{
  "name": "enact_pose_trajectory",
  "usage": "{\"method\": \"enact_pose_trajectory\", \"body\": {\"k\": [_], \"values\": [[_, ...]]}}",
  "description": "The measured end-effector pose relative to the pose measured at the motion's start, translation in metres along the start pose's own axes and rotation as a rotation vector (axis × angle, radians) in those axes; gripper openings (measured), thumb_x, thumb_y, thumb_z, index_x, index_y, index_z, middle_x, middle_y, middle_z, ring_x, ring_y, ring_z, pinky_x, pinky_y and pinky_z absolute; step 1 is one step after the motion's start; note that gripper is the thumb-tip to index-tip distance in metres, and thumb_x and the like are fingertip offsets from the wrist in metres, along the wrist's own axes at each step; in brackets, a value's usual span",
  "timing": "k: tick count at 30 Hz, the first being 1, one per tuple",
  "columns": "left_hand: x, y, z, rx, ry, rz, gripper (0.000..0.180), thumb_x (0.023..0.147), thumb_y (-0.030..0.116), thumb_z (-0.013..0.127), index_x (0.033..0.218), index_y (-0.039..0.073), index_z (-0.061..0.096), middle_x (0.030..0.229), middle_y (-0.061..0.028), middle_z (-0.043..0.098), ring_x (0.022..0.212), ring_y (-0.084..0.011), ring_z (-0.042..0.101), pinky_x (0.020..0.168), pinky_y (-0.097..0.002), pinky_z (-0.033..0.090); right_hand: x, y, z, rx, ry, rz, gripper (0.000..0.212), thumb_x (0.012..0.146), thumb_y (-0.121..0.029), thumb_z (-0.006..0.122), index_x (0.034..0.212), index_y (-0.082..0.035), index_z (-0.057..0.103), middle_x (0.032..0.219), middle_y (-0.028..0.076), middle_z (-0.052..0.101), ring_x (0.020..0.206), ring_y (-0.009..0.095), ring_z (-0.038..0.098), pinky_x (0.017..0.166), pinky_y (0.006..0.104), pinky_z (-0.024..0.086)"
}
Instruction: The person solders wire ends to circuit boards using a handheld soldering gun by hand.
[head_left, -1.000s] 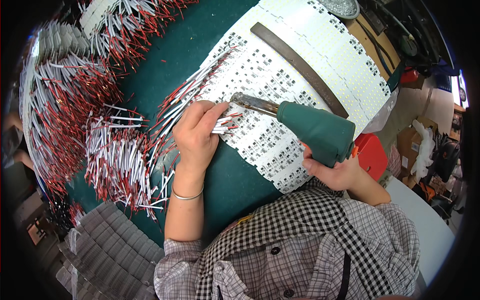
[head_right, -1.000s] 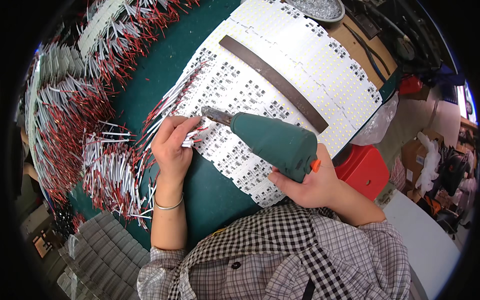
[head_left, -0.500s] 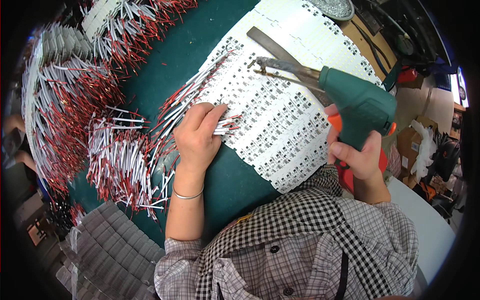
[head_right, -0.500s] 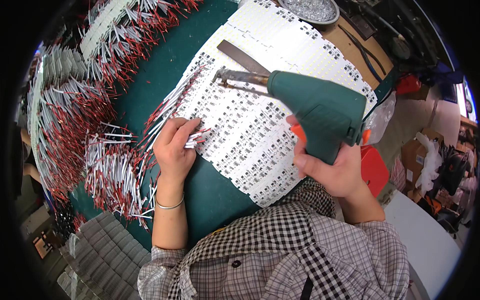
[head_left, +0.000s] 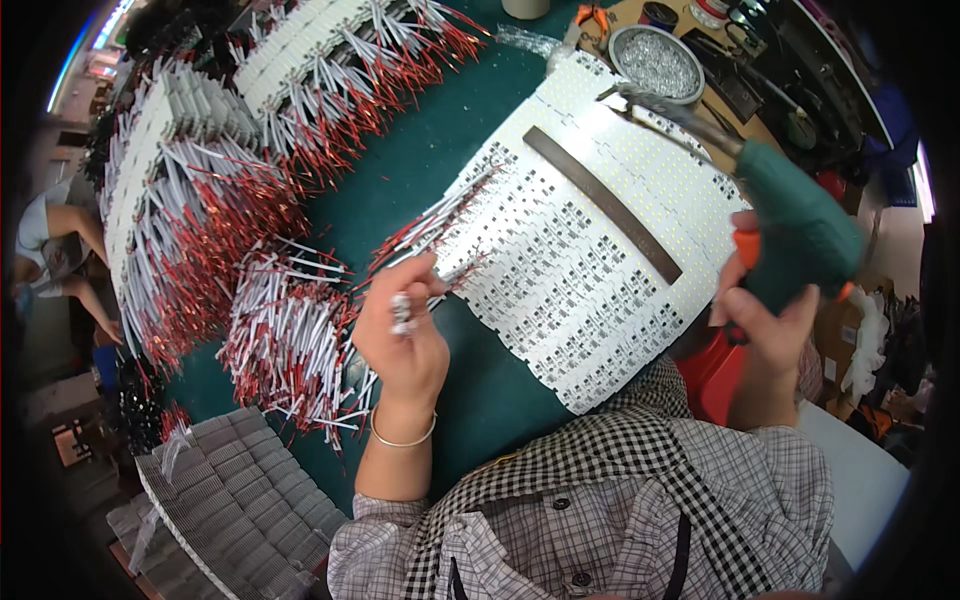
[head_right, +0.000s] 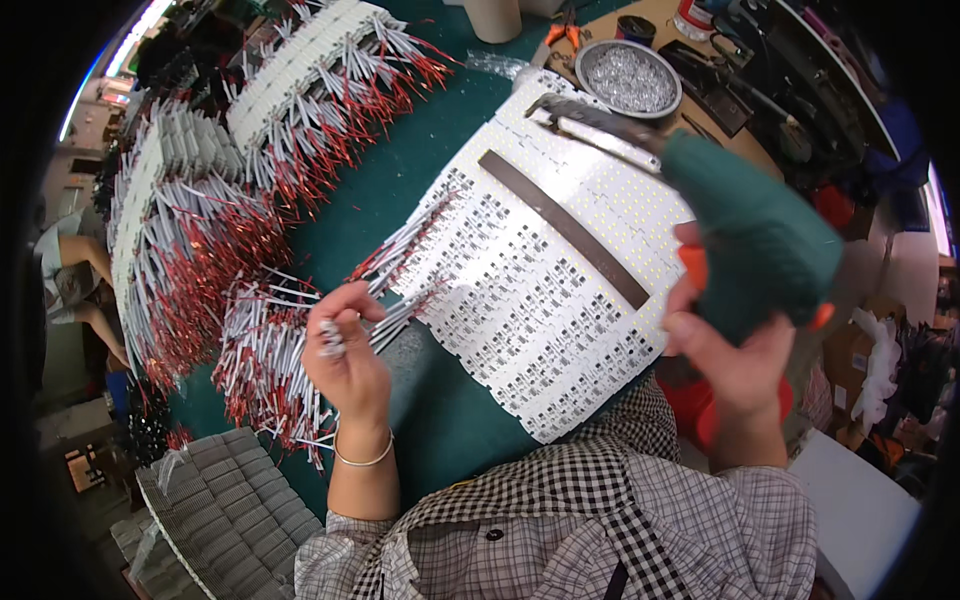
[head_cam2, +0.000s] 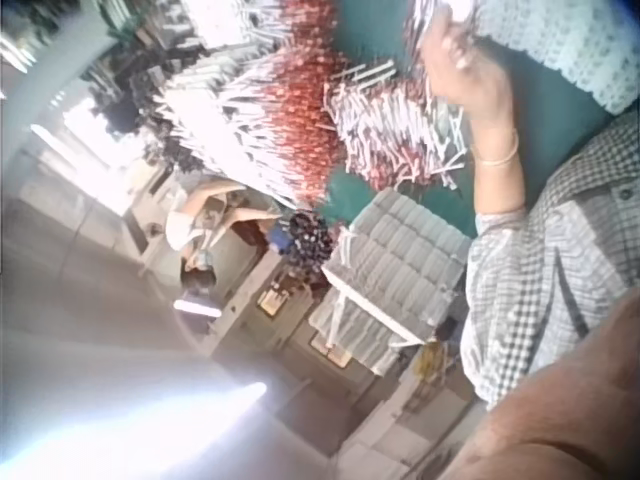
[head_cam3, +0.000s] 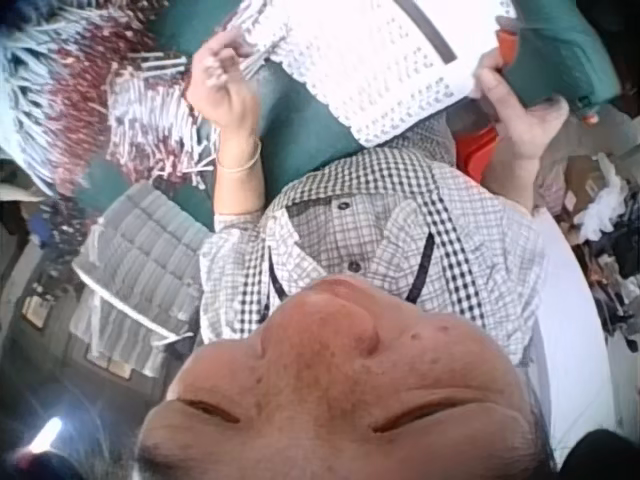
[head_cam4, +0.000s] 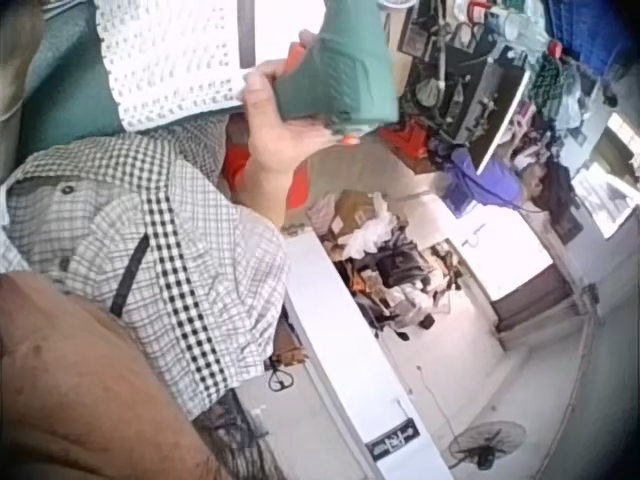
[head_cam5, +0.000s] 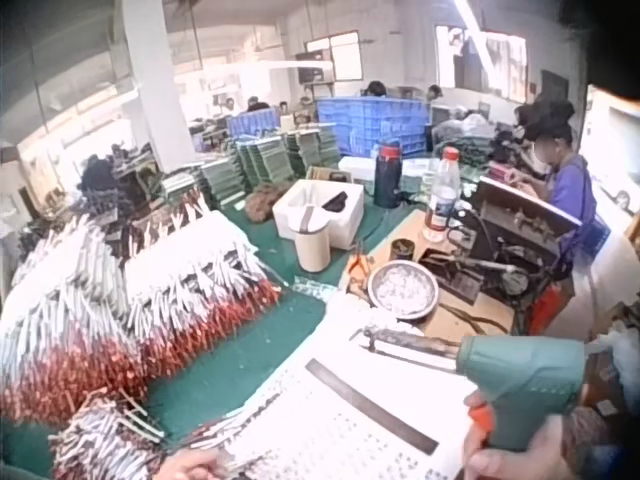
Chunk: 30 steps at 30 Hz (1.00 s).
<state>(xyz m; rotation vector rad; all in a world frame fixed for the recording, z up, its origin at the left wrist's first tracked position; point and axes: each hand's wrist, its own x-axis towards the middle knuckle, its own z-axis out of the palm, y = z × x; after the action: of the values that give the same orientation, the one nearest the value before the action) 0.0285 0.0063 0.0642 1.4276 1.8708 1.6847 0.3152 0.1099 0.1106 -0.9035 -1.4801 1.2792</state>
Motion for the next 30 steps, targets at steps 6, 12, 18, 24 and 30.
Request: {"method": "enact_pose_trajectory", "body": {"k": [6, 12, 18, 24, 30], "values": [[0.010, 0.025, -0.003, -1.340, 0.120, -0.423, 0.018, 0.101, 0.019, 0.044, 0.109, 0.008, 0.055, 0.110, -0.0104, 0.062, 0.106, -0.0252, 0.058, 0.098, -0.0397, 0.046, -0.022, 0.026, 0.059, 0.205, -0.299, 0.033, 0.047, 0.075, 0.009, 0.069, 0.120, 0.004, 0.053, 0.099, 0.009, 0.066, 0.084, 0.011, 0.062, 0.064, 0.0230, 0.051], [-0.002, 0.029, 0.005, -1.602, 0.091, -0.493, 0.023, 0.101, 0.018, 0.041, 0.107, 0.005, 0.059, 0.119, -0.0105, 0.061, 0.119, -0.0258, 0.054, 0.108, -0.0421, 0.041, -0.030, 0.029, 0.091, 0.350, -0.265, 0.212, 0.036, 0.075, 0.006, 0.073, 0.108, 0.001, 0.060, 0.100, 0.008, 0.067, 0.081, 0.008, 0.063, 0.067, 0.0210, 0.052], [-0.011, 0.026, 0.007, -1.623, 0.069, -0.488, 0.025, 0.101, 0.019, 0.042, 0.115, 0.005, 0.056, 0.126, -0.0120, 0.057, 0.125, -0.0282, 0.049, 0.110, -0.0435, 0.039, -0.029, 0.034, 0.090, 0.286, -0.238, 0.161, 0.017, 0.077, 0.005, 0.070, 0.091, 0.001, 0.062, 0.083, 0.004, 0.066, 0.075, 0.008, 0.062, 0.068, 0.0238, 0.052], [0.003, 0.028, -0.014, -0.185, 0.354, -0.030, 0.031, 0.101, 0.013, 0.039, 0.124, -0.002, 0.053, 0.124, -0.0159, 0.058, 0.121, -0.0295, 0.052, 0.105, -0.0401, 0.039, -0.017, 0.031, 0.077, 0.228, -0.192, 0.205, 0.011, 0.075, 0.004, 0.068, 0.084, -0.001, 0.064, 0.080, 0.002, 0.066, 0.073, 0.006, 0.061, 0.067, 0.0231, 0.050], [-0.008, 0.047, 0.005, 0.226, -0.576, 0.075, 0.048, 0.071, -0.019, 0.049, 0.111, 0.000, 0.063, 0.096, -0.0151, 0.067, 0.087, -0.0279, 0.066, 0.078, -0.0336, 0.052, -0.010, 0.039, 0.070, -0.012, -0.317, 0.178, 0.022, 0.073, -0.007, 0.075, 0.091, 0.003, 0.065, 0.086, 0.006, 0.069, 0.078, 0.008, 0.063, 0.069, 0.0258, 0.052]]}}
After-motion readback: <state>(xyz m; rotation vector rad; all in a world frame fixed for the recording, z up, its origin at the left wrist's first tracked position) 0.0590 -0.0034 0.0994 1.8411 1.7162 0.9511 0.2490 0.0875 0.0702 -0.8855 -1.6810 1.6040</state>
